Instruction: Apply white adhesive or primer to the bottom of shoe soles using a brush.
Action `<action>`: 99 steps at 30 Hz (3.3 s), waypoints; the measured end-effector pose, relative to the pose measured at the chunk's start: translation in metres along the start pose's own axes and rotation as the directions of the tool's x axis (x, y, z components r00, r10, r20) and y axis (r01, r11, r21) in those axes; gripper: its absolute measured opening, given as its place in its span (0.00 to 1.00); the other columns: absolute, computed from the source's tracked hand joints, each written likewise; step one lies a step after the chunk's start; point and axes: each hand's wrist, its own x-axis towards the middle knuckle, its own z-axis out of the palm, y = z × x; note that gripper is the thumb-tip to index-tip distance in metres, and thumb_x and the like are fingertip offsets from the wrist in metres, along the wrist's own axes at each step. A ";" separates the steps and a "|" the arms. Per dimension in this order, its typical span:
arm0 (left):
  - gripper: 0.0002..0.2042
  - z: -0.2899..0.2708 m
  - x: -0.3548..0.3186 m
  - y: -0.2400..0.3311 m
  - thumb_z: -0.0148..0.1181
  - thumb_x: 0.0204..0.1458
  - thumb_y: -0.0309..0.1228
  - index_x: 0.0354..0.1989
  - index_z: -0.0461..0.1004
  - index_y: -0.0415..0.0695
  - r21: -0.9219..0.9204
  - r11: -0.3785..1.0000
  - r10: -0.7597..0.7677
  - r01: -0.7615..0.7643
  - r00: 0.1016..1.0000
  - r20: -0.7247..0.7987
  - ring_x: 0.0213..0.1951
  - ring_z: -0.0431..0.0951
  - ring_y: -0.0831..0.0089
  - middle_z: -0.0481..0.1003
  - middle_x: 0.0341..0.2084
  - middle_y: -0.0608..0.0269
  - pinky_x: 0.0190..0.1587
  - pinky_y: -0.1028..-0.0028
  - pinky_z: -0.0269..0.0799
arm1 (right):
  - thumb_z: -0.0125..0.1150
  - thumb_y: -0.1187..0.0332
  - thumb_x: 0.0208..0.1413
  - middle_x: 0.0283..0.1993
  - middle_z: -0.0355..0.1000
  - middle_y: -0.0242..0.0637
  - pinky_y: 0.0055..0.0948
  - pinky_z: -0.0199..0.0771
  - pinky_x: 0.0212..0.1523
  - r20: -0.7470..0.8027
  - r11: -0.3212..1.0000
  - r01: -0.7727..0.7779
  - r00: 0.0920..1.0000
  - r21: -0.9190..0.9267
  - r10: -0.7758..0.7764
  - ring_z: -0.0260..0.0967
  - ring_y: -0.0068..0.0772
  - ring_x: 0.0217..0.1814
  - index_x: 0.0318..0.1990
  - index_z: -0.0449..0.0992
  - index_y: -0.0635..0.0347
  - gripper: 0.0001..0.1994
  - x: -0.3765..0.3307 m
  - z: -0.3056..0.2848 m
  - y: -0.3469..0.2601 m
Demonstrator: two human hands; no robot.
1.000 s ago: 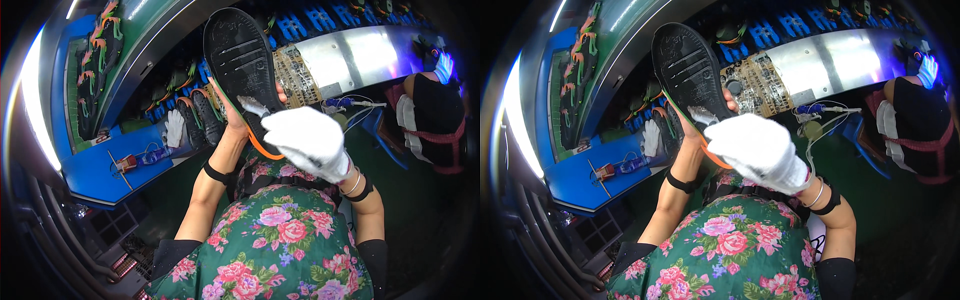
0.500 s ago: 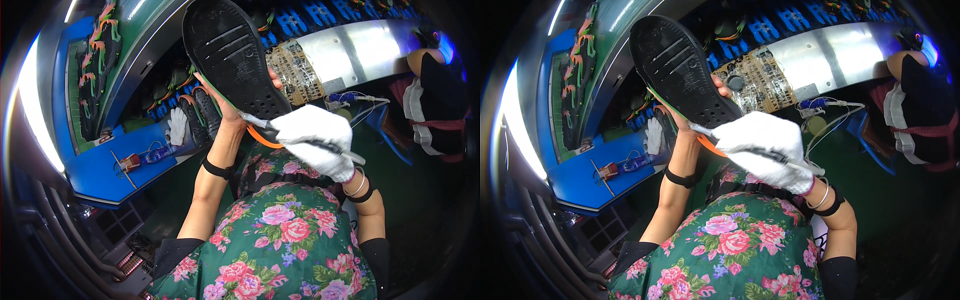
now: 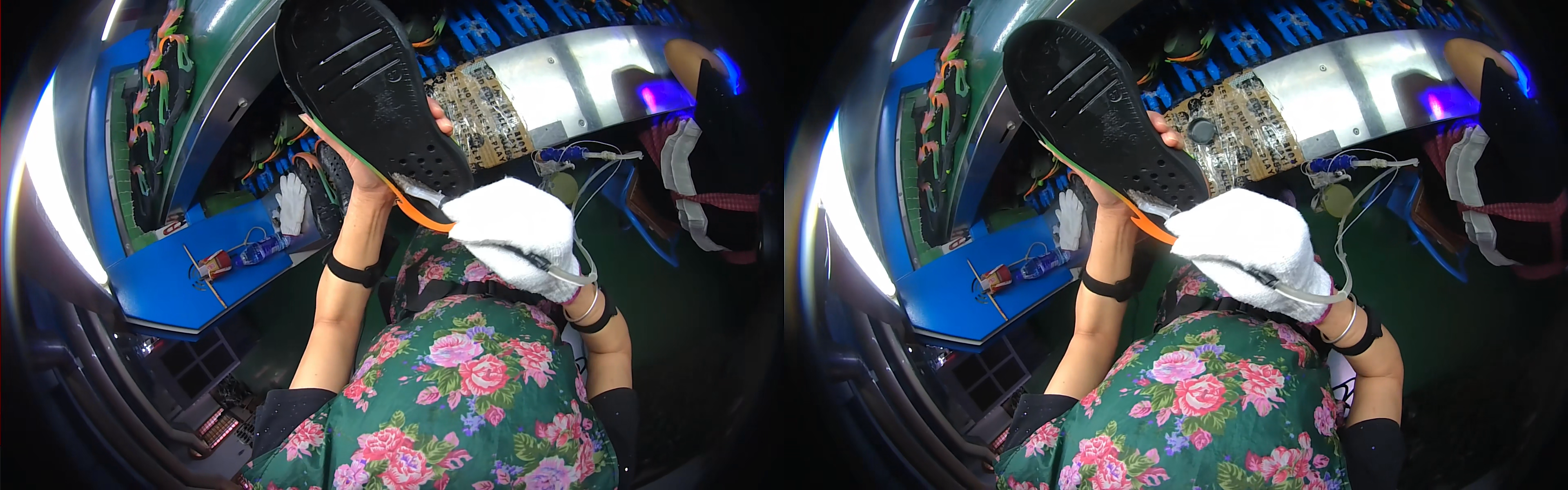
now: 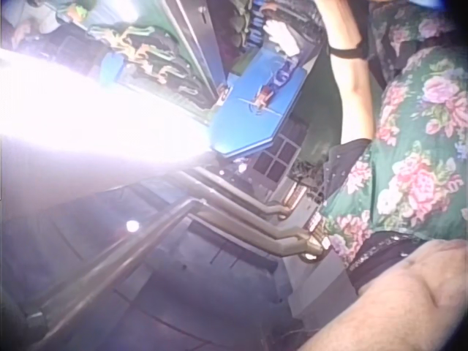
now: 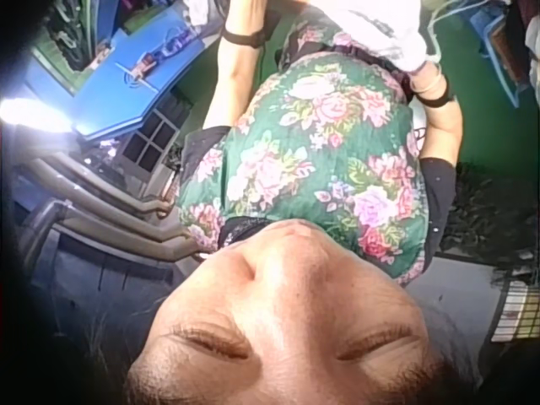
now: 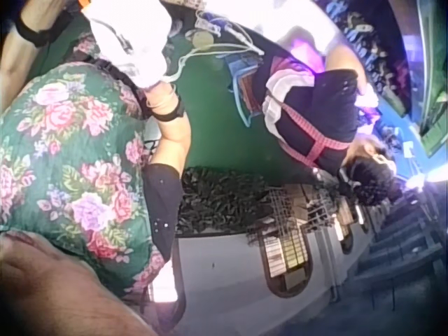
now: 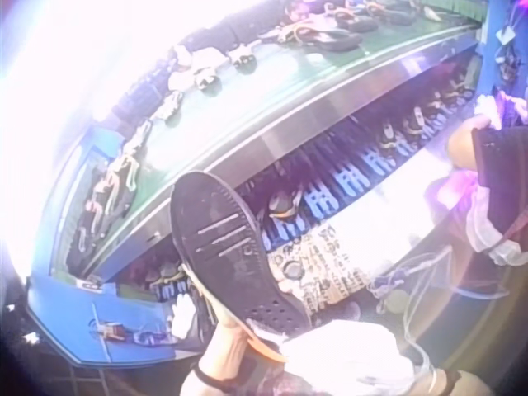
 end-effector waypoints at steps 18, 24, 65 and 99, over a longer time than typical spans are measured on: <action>0.45 0.004 0.015 0.011 0.59 0.51 0.71 0.55 0.70 0.35 0.044 0.999 0.016 -0.022 0.990 0.142 0.47 0.75 0.58 0.73 0.46 0.49 0.55 0.61 0.72 | 0.74 0.78 0.45 0.40 0.84 0.43 0.34 0.81 0.43 0.018 0.997 -0.057 0.998 0.055 0.056 0.83 0.41 0.41 0.34 0.85 0.61 0.07 0.000 -0.006 0.001; 0.45 0.001 0.017 0.013 0.60 0.50 0.71 0.55 0.71 0.35 0.071 0.997 0.032 -0.041 0.991 0.130 0.47 0.76 0.58 0.74 0.46 0.49 0.55 0.61 0.73 | 0.73 0.77 0.47 0.43 0.84 0.39 0.33 0.81 0.43 0.040 0.999 -0.010 0.999 0.047 0.008 0.82 0.40 0.42 0.41 0.86 0.57 0.12 -0.002 -0.007 0.005; 0.61 0.026 0.037 0.022 0.30 0.43 0.86 0.68 0.64 0.39 0.086 0.945 -0.323 0.315 0.941 0.101 0.44 0.84 0.48 0.77 0.50 0.40 0.46 0.52 0.85 | 0.70 0.75 0.50 0.46 0.83 0.38 0.36 0.83 0.44 0.232 0.974 0.212 0.954 -0.082 -0.189 0.82 0.40 0.45 0.46 0.85 0.59 0.13 -0.001 -0.016 0.018; 0.21 -0.008 -0.048 -0.051 0.52 0.69 0.36 0.66 0.68 0.38 0.235 0.912 -0.280 0.338 0.928 -0.246 0.64 0.73 0.54 0.72 0.63 0.50 0.71 0.52 0.65 | 0.70 0.79 0.50 0.44 0.84 0.41 0.33 0.80 0.48 0.033 0.987 0.054 0.998 -0.154 -0.050 0.82 0.38 0.44 0.40 0.86 0.61 0.09 0.023 -0.044 0.015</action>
